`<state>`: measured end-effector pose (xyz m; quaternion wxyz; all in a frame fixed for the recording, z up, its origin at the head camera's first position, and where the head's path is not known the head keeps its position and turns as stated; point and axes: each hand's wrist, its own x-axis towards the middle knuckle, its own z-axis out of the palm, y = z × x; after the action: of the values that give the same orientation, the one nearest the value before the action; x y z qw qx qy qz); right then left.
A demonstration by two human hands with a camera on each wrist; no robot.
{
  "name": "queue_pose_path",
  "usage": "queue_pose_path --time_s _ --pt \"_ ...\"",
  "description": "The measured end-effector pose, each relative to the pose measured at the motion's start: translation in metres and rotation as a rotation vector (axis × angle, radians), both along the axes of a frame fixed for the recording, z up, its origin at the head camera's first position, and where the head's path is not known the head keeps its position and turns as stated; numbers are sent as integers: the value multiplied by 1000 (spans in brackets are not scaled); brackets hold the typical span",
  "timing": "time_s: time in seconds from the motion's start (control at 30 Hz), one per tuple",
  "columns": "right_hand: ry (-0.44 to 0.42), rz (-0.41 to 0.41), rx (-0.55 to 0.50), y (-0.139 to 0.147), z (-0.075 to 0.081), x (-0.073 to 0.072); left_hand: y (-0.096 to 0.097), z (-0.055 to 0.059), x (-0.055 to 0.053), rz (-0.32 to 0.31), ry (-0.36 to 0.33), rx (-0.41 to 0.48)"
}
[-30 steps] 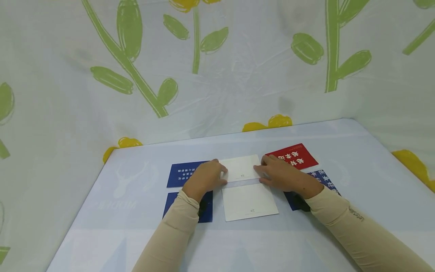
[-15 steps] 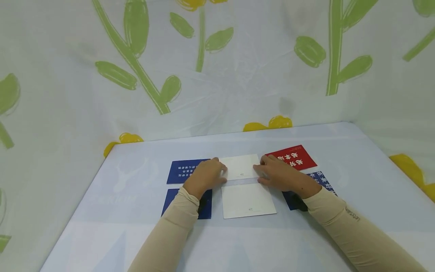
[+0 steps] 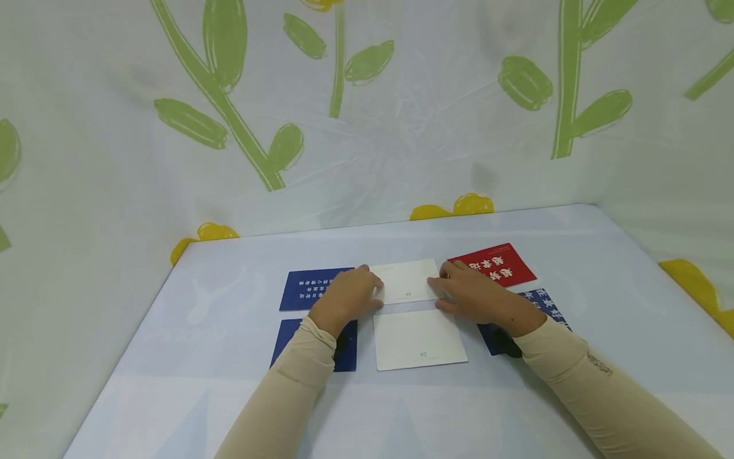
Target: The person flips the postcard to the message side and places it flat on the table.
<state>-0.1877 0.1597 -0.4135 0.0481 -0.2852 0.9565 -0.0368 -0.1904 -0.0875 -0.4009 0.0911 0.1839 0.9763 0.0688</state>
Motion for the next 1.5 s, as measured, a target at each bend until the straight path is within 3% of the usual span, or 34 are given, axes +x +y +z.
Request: queue_pose_path --time_s 0.33,0.6,0.77,1.0,1.3,1.5 --pt "-14 -18 -80 8 1 -5 2 2 -1 -18 16 -14" --pt "-9 -77 -145 20 19 -12 0 0 -1 5 9 -9" --pt "-5 -110 -125 40 26 -23 -1 1 -2 -3 26 -26" --pt "-68 -191 -103 70 22 -32 1 1 -1 -22 27 -35" --pt "-98 -223 -51 91 21 -42 -1 3 -1 -28 22 -44" --pt "-170 -203 -47 97 20 -47 -1 3 0 -26 15 -32"
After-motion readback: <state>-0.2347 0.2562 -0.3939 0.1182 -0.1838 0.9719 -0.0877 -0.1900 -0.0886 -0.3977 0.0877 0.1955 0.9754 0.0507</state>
